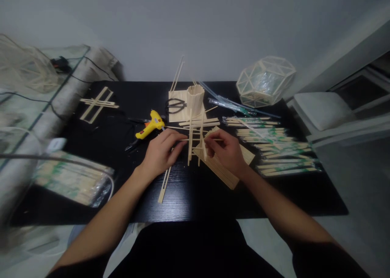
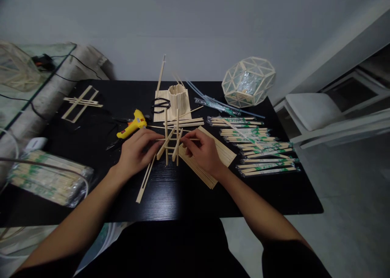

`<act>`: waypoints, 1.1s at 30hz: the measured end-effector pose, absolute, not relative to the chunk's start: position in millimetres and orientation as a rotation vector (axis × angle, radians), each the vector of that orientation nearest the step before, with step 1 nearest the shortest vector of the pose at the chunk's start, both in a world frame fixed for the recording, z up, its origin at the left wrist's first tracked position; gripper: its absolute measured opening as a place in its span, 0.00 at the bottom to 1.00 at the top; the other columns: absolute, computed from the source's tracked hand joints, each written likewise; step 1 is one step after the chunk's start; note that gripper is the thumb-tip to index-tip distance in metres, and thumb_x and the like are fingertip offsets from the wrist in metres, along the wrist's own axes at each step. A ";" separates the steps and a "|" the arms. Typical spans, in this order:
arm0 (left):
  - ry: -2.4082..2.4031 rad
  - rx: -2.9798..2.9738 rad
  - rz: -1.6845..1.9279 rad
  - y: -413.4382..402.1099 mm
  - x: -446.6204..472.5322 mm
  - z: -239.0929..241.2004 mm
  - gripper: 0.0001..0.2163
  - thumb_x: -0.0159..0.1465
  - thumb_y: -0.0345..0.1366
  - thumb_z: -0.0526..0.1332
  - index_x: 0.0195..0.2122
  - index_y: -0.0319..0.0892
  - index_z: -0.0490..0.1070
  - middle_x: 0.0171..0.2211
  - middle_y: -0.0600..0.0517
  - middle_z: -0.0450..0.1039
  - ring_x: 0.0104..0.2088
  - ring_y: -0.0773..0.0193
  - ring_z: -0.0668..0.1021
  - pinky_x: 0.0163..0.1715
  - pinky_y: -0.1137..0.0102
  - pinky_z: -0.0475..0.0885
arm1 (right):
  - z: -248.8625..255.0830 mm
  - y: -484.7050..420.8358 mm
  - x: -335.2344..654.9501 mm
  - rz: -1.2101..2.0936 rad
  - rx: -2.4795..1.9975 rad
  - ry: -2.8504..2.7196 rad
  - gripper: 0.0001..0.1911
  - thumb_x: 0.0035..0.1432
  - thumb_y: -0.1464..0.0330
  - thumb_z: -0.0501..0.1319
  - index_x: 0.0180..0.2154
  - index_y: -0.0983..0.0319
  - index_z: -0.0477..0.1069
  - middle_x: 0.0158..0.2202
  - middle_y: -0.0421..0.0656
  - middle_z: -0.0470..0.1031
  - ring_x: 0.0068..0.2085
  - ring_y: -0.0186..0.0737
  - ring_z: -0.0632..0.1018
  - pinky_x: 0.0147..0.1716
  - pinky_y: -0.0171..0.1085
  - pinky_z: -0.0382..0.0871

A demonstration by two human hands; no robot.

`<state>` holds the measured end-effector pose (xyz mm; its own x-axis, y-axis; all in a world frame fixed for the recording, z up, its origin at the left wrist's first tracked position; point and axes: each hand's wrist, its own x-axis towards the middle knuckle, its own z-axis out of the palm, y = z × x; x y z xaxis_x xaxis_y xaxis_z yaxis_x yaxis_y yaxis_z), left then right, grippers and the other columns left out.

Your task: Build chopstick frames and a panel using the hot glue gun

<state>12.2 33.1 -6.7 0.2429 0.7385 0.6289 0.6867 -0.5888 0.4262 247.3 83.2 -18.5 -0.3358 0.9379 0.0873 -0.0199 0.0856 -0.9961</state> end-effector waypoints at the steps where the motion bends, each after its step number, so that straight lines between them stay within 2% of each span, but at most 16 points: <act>1: 1.393 2.423 1.278 33.3 11.8 -7.5 0.06 0.73 0.31 0.63 0.49 0.40 0.77 0.40 0.47 0.80 0.40 0.63 0.81 0.42 0.68 0.78 | -20.1 83.7 247.4 1.381 -0.956 -1.491 0.19 0.61 0.52 0.73 0.35 0.60 0.75 0.25 0.36 0.75 0.22 0.31 0.75 0.22 0.31 0.72; 4: 1.391 2.419 1.273 33.9 10.8 -8.7 0.05 0.74 0.31 0.63 0.49 0.41 0.76 0.40 0.47 0.80 0.41 0.63 0.81 0.42 0.67 0.78 | -23.3 85.2 247.6 1.365 -0.939 -1.503 0.17 0.61 0.54 0.74 0.36 0.60 0.77 0.27 0.37 0.77 0.25 0.33 0.78 0.23 0.31 0.74; 7: 1.400 2.425 1.270 34.6 10.5 -8.9 0.05 0.73 0.30 0.63 0.49 0.41 0.76 0.40 0.48 0.80 0.41 0.63 0.81 0.43 0.67 0.78 | -23.1 85.8 248.7 1.307 -0.890 -1.555 0.14 0.63 0.56 0.73 0.38 0.60 0.78 0.42 0.43 0.82 0.28 0.32 0.81 0.23 0.32 0.76; 9: 1.401 2.432 1.276 35.1 10.7 -9.0 0.05 0.73 0.29 0.63 0.49 0.41 0.75 0.41 0.48 0.80 0.41 0.63 0.81 0.43 0.67 0.78 | -21.7 85.4 249.8 1.218 -0.866 -1.616 0.12 0.65 0.58 0.72 0.38 0.60 0.78 0.53 0.46 0.80 0.33 0.34 0.83 0.24 0.33 0.78; 12: 1.396 2.448 1.294 35.6 11.2 -8.9 0.05 0.73 0.29 0.63 0.48 0.41 0.75 0.40 0.49 0.79 0.40 0.64 0.81 0.42 0.68 0.78 | -21.5 84.7 250.8 1.134 -0.850 -1.678 0.09 0.67 0.60 0.69 0.40 0.59 0.79 0.62 0.48 0.76 0.38 0.37 0.84 0.27 0.35 0.81; 14: 1.400 2.455 1.297 35.6 11.7 -8.5 0.04 0.73 0.29 0.62 0.47 0.41 0.75 0.40 0.48 0.80 0.40 0.64 0.81 0.42 0.68 0.78 | -23.5 84.5 250.7 1.172 -0.841 -1.674 0.10 0.68 0.59 0.69 0.43 0.58 0.79 0.64 0.49 0.75 0.38 0.37 0.84 0.27 0.35 0.81; 17: 1.407 2.453 1.286 35.1 12.2 -7.8 0.05 0.74 0.30 0.60 0.47 0.41 0.76 0.39 0.48 0.80 0.40 0.64 0.81 0.41 0.68 0.78 | -26.9 84.8 250.0 1.257 -0.853 -1.630 0.13 0.67 0.58 0.70 0.48 0.58 0.79 0.62 0.50 0.78 0.36 0.36 0.84 0.25 0.33 0.80; 20: 1.400 2.451 1.296 34.6 12.2 -7.4 0.05 0.74 0.30 0.61 0.47 0.41 0.76 0.39 0.48 0.80 0.40 0.64 0.81 0.41 0.68 0.78 | -26.6 84.8 249.3 1.327 -0.858 -1.584 0.12 0.66 0.57 0.70 0.43 0.59 0.78 0.63 0.50 0.77 0.33 0.33 0.83 0.24 0.33 0.78; 22: 1.395 2.453 1.301 34.6 11.9 -7.3 0.05 0.74 0.30 0.61 0.47 0.40 0.76 0.40 0.48 0.80 0.40 0.64 0.81 0.42 0.69 0.78 | -23.9 84.3 249.1 1.380 -0.854 -1.564 0.14 0.67 0.56 0.70 0.39 0.59 0.76 0.59 0.49 0.80 0.30 0.32 0.83 0.24 0.33 0.76; 24: 1.400 2.455 1.294 34.7 11.3 -7.5 0.04 0.74 0.29 0.62 0.47 0.40 0.76 0.40 0.48 0.80 0.40 0.64 0.81 0.42 0.69 0.78 | -20.3 83.7 249.3 1.441 -0.859 -1.564 0.16 0.67 0.54 0.69 0.37 0.59 0.73 0.43 0.45 0.85 0.25 0.31 0.80 0.22 0.31 0.73; 26: 1.411 2.456 1.288 35.0 10.6 -8.1 0.04 0.73 0.29 0.63 0.47 0.40 0.76 0.39 0.48 0.80 0.40 0.64 0.81 0.42 0.68 0.78 | -17.0 83.0 249.7 1.515 -0.873 -1.568 0.18 0.68 0.52 0.68 0.37 0.59 0.70 0.25 0.36 0.78 0.18 0.30 0.74 0.18 0.30 0.67; 27: 1.415 2.457 1.286 35.1 10.2 -8.5 0.04 0.73 0.29 0.63 0.47 0.40 0.76 0.39 0.48 0.80 0.40 0.64 0.81 0.42 0.68 0.78 | -15.8 82.8 249.9 1.545 -0.879 -1.569 0.19 0.68 0.51 0.67 0.37 0.58 0.69 0.20 0.33 0.73 0.16 0.29 0.71 0.17 0.30 0.64; 29: 1.412 2.456 1.281 35.2 9.7 -9.3 0.04 0.73 0.30 0.63 0.47 0.40 0.76 0.40 0.48 0.80 0.40 0.64 0.81 0.42 0.68 0.78 | -14.4 82.4 250.1 1.560 -0.887 -1.567 0.19 0.68 0.50 0.66 0.37 0.58 0.68 0.18 0.30 0.69 0.15 0.29 0.68 0.16 0.30 0.61; 33: 1.403 2.448 1.271 35.5 9.6 -10.2 0.04 0.73 0.29 0.63 0.47 0.41 0.76 0.40 0.48 0.79 0.40 0.64 0.81 0.42 0.69 0.78 | -14.4 82.8 250.0 1.526 -0.890 -1.583 0.20 0.68 0.50 0.67 0.36 0.58 0.68 0.18 0.31 0.70 0.17 0.29 0.69 0.19 0.31 0.64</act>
